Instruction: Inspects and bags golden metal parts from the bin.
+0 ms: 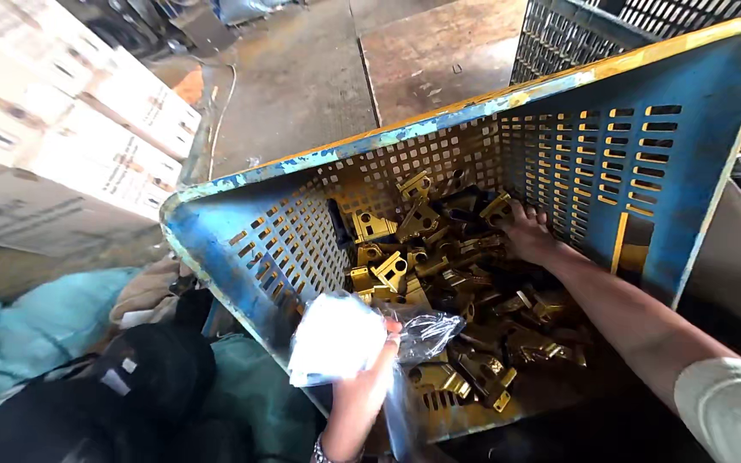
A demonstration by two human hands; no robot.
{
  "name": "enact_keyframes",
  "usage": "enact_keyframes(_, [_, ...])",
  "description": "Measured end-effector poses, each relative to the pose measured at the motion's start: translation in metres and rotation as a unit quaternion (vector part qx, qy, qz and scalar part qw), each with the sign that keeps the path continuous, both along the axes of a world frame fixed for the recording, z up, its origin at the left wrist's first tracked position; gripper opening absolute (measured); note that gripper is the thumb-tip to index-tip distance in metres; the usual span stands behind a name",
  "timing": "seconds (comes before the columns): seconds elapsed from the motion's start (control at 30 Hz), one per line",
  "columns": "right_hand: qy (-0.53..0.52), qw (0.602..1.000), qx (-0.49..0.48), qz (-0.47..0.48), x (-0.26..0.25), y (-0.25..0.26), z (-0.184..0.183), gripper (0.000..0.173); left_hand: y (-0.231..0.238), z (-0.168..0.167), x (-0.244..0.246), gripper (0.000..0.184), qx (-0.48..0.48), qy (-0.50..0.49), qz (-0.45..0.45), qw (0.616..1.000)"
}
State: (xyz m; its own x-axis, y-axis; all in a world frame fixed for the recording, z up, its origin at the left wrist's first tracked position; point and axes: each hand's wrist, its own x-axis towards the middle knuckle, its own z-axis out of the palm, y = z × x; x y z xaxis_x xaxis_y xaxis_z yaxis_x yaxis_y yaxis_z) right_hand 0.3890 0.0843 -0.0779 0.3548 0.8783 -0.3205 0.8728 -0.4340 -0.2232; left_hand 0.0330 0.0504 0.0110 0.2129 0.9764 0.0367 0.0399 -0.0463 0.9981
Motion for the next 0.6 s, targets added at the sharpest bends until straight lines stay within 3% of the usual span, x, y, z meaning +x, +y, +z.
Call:
enact_keyframes(0.07, [0.024, 0.998, 0.058, -0.008, 0.0, -0.007, -0.002, 0.041, 0.001, 0.002, -0.001, 0.023, 0.022, -0.008, 0.005, 1.0])
enact_keyframes(0.13, [0.151, 0.964, 0.214, -0.056, -0.011, -0.028, 0.012, 0.022, 0.002, 0.002, 0.0, 0.024, 0.04, 0.024, -0.002, 0.999])
enact_keyframes(0.23, [0.426, 0.825, 0.327, -0.175, -0.047, -0.08, 0.042, 0.048, 0.006, -0.009, 0.002, 0.035, 0.073, 0.061, -0.008, 0.995])
enact_keyframes(0.3, [0.568, 0.742, 0.33, -0.132, -0.074, -0.113, 0.061, 0.057, 0.005, -0.016, 0.004, 0.048, 0.111, 0.108, -0.009, 0.988])
enact_keyframes(0.37, [0.663, 0.702, 0.258, -0.019, -0.103, -0.132, 0.078, 0.055, 0.002, -0.018, 0.01, 0.051, 0.123, 0.114, -0.014, 0.986])
enact_keyframes(0.4, [0.68, 0.702, 0.211, 0.018, -0.117, -0.133, 0.084, 0.05, -0.002, -0.015, 0.014, 0.049, 0.106, 0.089, -0.022, 0.99])
enact_keyframes(0.43, [0.653, 0.732, 0.192, 0.021, -0.132, -0.129, 0.089, 0.043, -0.006, -0.009, 0.018, 0.046, 0.061, 0.05, -0.03, 0.996])
enact_keyframes(0.47, [0.587, 0.779, 0.22, 0.015, -0.146, -0.123, 0.089, 0.038, -0.01, -0.001, 0.02, 0.041, 0.002, 0.005, -0.033, 0.999])
enact_keyframes(0.53, [0.356, 0.875, 0.325, 0.052, -0.169, -0.111, 0.077, 0.034, -0.01, 0.011, 0.021, 0.031, -0.064, -0.048, -0.025, 0.996])
enact_keyframes(0.6, [0.225, 0.91, 0.316, 0.146, -0.186, -0.106, 0.066, 0.03, -0.009, 0.012, 0.015, 0.028, -0.042, -0.038, -0.037, 0.998])
